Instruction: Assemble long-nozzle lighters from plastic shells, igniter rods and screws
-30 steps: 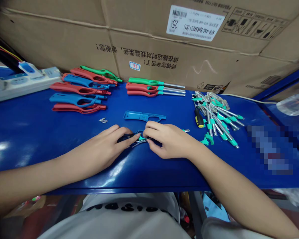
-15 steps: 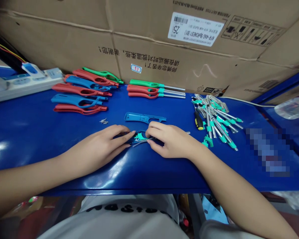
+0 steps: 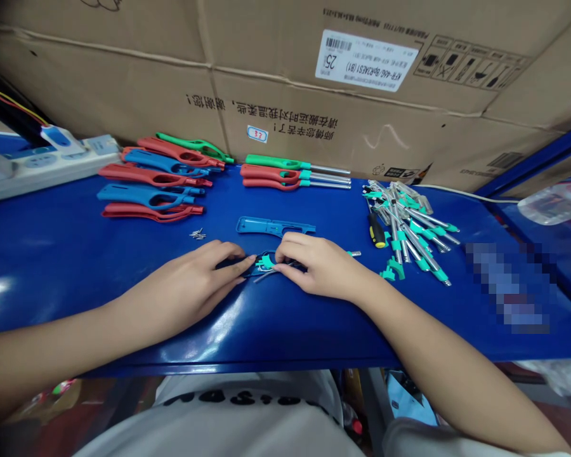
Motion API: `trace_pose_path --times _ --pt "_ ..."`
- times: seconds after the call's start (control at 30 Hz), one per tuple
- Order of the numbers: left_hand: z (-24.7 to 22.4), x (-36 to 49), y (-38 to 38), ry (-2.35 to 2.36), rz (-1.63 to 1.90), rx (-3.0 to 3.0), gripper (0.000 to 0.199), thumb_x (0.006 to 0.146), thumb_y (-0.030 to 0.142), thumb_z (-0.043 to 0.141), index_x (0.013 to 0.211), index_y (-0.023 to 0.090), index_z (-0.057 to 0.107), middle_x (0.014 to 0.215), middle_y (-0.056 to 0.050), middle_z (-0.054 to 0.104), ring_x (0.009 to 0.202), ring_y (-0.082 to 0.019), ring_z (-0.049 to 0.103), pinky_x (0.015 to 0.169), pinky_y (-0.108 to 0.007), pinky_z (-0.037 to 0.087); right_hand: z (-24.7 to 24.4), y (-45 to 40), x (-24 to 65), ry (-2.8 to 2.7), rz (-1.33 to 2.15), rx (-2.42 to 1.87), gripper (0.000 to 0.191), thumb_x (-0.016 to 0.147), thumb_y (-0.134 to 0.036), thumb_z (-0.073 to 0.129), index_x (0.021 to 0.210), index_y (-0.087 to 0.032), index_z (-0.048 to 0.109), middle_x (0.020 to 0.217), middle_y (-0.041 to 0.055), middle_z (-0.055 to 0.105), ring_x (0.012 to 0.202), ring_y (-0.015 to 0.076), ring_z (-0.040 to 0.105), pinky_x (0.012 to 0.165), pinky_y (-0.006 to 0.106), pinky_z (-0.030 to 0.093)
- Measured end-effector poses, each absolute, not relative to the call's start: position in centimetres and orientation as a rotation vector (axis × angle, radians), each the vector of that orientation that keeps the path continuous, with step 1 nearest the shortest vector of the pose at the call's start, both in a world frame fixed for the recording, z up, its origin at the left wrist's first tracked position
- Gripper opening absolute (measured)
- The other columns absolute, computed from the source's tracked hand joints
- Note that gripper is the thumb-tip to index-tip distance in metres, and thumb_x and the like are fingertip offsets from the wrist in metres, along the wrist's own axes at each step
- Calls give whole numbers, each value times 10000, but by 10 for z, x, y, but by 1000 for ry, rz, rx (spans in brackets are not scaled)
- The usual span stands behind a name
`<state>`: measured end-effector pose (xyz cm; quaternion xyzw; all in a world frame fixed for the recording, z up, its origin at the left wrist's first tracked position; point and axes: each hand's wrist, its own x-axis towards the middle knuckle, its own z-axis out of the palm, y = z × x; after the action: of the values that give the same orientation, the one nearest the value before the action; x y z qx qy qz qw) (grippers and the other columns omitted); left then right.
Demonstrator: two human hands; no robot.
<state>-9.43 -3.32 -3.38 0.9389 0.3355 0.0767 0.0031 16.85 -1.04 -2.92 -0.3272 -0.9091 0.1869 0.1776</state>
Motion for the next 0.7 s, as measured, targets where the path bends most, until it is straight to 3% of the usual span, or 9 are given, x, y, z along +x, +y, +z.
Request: trace_pose_path --times 0.13,0.27,0.5,0.7 --pt "-36 -96 -33 1012 320 2951 390 1033 217 443 1393 118 557 1158 -135 627 998 -274 614 851 -432 579 -28 -12 168 -2552 559 -899 90 974 -269 596 1026 -198 615 983 60 651 842 162 606 712 271 464" --pt "-35 -95 -33 994 336 2896 380 1021 182 459 1392 160 542 1223 -127 622 1071 -280 603 905 -443 568 -28 -13 170 -2702 418 -857 136 967 -272 602 1086 -228 653 1133 72 627 871 161 623 707 270 456" --pt "-32 -94 -31 895 364 2831 376 1013 145 431 1328 244 611 1294 -111 606 1108 -275 604 889 -437 576 -25 -13 174 -2706 439 -880 108 960 -297 606 938 -199 643 1119 74 608 839 152 607 688 265 437" --pt "-32 -94 -30 899 363 2837 372 1018 155 425 1332 234 608 1300 -114 606 1106 -273 607 877 -430 582 -25 -12 174 -2632 518 -910 185 981 -275 575 824 -183 600 1017 75 609 806 151 579 696 271 433"
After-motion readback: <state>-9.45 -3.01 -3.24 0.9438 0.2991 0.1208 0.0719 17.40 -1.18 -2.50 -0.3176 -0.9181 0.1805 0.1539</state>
